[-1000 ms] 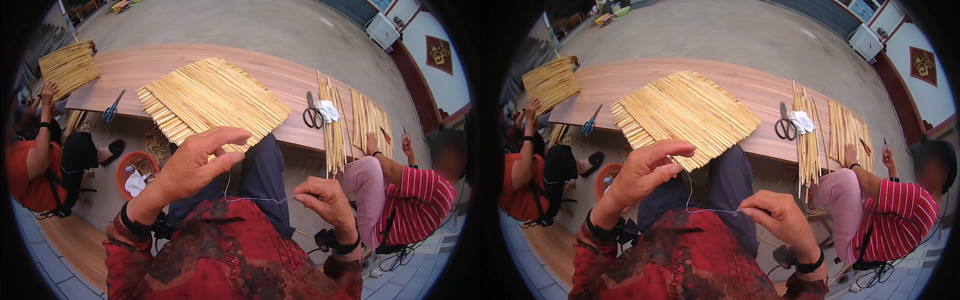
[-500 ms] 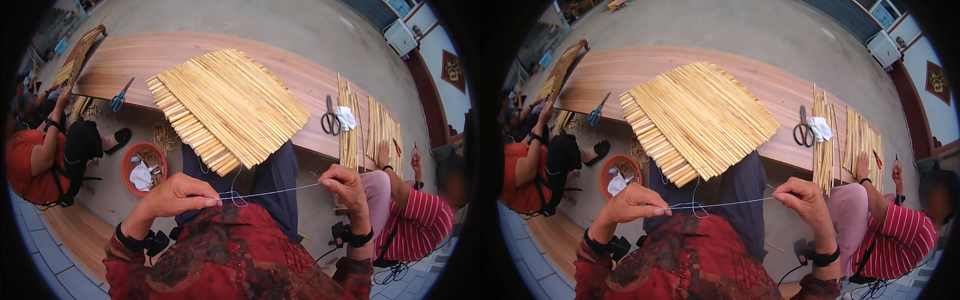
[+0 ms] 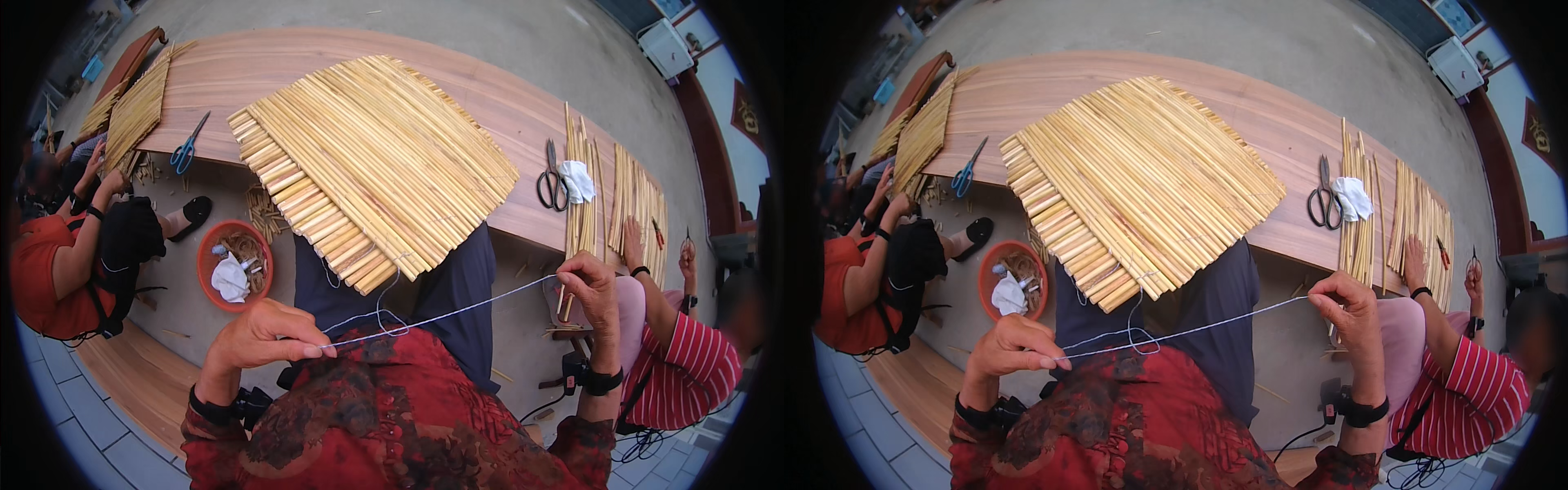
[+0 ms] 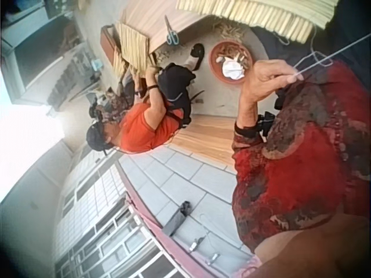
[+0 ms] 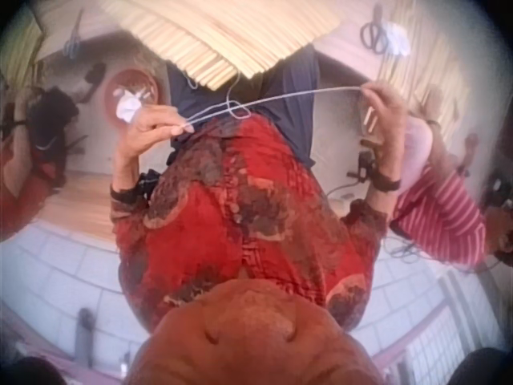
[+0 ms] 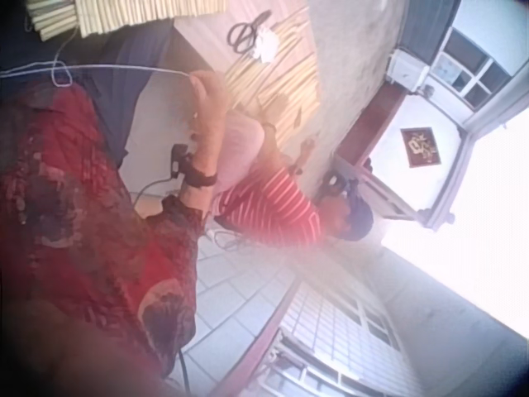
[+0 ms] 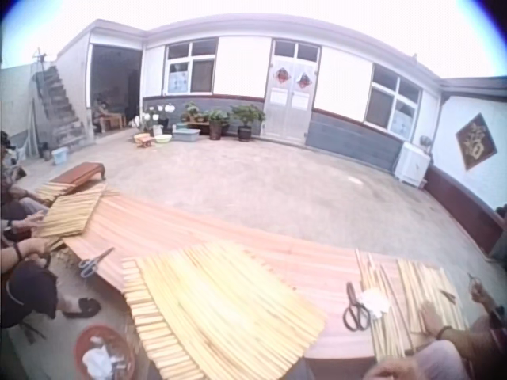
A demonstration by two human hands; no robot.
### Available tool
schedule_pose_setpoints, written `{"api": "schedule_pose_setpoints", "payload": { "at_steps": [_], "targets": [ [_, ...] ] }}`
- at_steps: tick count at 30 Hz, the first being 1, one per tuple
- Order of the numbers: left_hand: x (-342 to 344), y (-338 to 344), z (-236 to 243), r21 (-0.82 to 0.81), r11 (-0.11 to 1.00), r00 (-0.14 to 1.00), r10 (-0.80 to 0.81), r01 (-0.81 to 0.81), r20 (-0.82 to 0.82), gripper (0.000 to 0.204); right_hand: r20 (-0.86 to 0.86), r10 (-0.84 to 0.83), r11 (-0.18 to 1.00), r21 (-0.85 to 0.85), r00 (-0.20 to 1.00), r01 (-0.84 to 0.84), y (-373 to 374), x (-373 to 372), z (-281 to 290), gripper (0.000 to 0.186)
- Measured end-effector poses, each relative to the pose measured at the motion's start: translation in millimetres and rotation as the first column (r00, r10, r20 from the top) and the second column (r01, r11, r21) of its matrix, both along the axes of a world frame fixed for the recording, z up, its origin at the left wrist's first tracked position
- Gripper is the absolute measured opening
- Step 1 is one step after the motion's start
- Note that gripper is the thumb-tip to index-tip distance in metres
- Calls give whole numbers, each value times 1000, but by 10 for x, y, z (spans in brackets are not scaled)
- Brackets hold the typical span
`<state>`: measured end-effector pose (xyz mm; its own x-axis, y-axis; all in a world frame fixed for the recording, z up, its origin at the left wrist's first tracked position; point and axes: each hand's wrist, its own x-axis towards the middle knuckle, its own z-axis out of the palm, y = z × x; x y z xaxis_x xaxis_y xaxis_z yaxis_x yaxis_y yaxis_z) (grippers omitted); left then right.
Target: The person weaves together lengths of reed using a long white string and a needle, pulling the thread through the reeds to secure them in a flat panel.
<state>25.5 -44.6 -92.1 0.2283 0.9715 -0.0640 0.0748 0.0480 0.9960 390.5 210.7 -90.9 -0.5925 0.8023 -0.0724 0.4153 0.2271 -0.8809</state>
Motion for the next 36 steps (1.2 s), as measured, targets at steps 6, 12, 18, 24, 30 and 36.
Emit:
{"api": "schedule_pose_setpoints", "payload": {
  "at_steps": [6,12,18,24,30,36],
  "targets": [
    [138,142,-88,-105,981,984,-170,164,-51,15,-560,-197,951,-310,805,17,129,-126,-117,9],
    [246,163,-217,-57,975,975,-217,215,-45,17,-716,-383,887,-461,584,16,127,-418,-80,10],
    [308,115,-298,-55,970,967,-239,235,-92,19,-695,-344,922,-378,631,85,74,-631,-8,16],
    [323,136,-285,-58,954,943,-300,294,-144,19,-745,-480,851,-523,463,39,-3,-838,188,47],
    [190,-4,-433,-109,976,922,-213,187,-324,19,-748,-241,863,-457,618,-217,-168,-709,60,29],
    [81,-59,-258,-82,997,936,-41,13,-351,16,-33,253,948,-190,967,-255,-549,-593,-519,17]
  ]
}}
